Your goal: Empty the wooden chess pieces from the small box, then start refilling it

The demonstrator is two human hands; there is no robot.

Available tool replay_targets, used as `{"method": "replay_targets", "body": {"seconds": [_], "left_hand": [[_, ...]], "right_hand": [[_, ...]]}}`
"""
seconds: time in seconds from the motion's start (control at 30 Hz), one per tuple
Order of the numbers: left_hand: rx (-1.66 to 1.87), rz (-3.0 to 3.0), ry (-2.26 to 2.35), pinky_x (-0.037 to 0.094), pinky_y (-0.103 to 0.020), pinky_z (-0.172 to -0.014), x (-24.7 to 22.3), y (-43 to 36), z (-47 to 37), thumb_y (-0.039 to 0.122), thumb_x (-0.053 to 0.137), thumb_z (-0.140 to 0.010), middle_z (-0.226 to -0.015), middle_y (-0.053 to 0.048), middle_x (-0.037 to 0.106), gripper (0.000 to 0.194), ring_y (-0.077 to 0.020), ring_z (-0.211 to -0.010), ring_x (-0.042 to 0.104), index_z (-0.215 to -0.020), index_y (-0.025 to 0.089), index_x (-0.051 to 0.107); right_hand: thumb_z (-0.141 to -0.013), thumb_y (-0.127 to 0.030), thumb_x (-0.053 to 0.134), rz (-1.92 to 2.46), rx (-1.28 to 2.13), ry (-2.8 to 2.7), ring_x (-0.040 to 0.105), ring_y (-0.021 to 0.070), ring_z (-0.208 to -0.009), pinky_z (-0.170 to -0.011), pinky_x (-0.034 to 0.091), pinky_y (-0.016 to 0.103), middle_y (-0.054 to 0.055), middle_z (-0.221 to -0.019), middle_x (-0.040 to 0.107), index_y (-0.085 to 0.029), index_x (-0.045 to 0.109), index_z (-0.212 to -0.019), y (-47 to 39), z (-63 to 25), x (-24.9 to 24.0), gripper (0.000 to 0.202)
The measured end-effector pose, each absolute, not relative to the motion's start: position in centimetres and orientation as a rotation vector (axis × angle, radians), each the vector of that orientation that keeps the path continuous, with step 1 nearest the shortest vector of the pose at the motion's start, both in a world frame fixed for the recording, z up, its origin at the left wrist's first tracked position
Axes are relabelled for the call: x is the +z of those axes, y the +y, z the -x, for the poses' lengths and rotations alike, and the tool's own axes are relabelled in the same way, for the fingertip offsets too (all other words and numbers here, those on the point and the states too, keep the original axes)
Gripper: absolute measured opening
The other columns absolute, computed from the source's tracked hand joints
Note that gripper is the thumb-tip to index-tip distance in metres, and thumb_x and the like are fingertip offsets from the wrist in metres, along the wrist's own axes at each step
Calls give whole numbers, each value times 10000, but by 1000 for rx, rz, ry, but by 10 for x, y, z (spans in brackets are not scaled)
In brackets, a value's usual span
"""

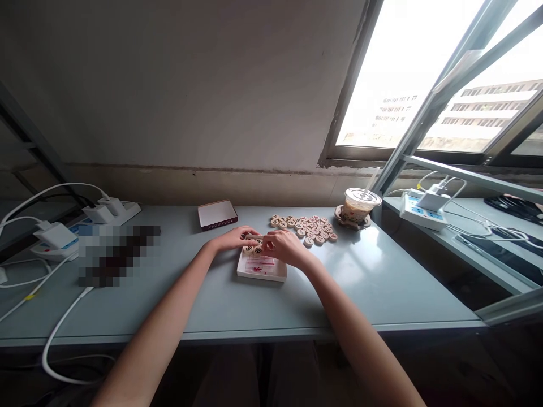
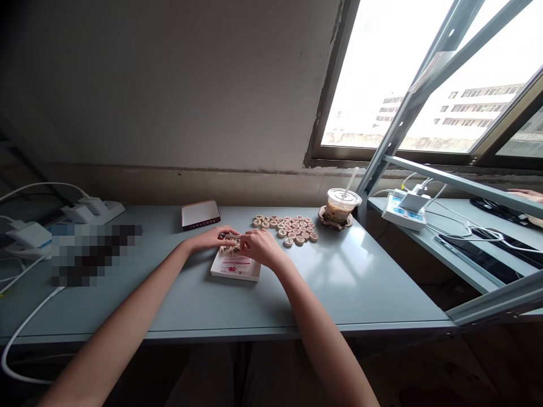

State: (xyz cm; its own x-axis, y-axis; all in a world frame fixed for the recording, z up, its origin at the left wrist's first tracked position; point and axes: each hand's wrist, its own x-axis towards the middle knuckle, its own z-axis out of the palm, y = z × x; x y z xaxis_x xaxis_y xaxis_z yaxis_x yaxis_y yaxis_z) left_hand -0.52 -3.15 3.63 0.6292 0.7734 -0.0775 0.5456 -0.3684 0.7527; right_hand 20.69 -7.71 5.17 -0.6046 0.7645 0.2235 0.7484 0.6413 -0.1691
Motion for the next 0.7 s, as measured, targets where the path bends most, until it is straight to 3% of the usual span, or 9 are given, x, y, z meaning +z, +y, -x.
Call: {"method": "replay_targets", "body": {"seconds": [0.1, 0.2, 0.33, 0.43, 0.53, 0.7], "left_hand": [[371, -2121, 1064, 389, -354, -949, 36, -34, 2, 596, 637, -690, -1228, -67, 523, 577, -268, -1139, 489, -1150, 251, 594], [367, -2136, 1079, 391, -359, -955, 35, -35, 0, 567, 663, -673, -1220, -71, 507, 575, -263, -1133, 487, -1144, 245, 588], [364, -2141, 1068, 391, -377, -956, 34, -35, 0, 545, 654, -690, -1202, -76, 505, 534, -259, -1110, 496, -1128, 246, 596], [375, -2134, 1061, 391, -386, -957, 35, -35, 0, 547, 659, -684, -1200, -81, 505, 540, -262, -1106, 497, -1126, 244, 597], [378, -2131, 1051, 392, -386, -955, 35, -35, 1, 557, 656, -682, -1198, -79, 508, 545, -263, -1102, 501, -1125, 244, 597], [372, -2136, 1065, 385, -374, -959, 34, -35, 1, 572, 651, -683, -1207, -76, 503, 558, -267, -1123, 491, -1127, 239, 596]], "right_hand": [[-847, -268, 599, 1305, 86, -2541, 552, 123, -762, -704, 340, 241, -5, -840, 645, -222, 656, -811, -74, -218, 57, 82], [-864, -282, 575, 1525, -146, -2357, 525, 192, -966, -836, 358, 311, 48, -1021, 624, -226, 651, -986, -67, -234, 54, 154], [-879, -297, 536, 1744, -345, -2305, 392, 294, -1185, -973, 297, 475, 127, -1321, 472, -205, 515, -1275, -57, -249, 36, 407], [-921, -282, 441, 1735, -305, -2371, 294, 301, -1285, -1018, 248, 520, 106, -1434, 361, -223, 436, -1351, -54, -249, 24, 434], [-930, -229, 393, 1677, -300, -2389, 275, 280, -1306, -1049, 200, 518, 100, -1421, 385, -210, 467, -1313, -55, -244, 23, 391], [-913, -227, 450, 1607, -255, -2352, 494, 251, -1060, -976, 262, 455, 110, -1081, 630, -182, 593, -1059, -56, -242, 34, 210]]}}
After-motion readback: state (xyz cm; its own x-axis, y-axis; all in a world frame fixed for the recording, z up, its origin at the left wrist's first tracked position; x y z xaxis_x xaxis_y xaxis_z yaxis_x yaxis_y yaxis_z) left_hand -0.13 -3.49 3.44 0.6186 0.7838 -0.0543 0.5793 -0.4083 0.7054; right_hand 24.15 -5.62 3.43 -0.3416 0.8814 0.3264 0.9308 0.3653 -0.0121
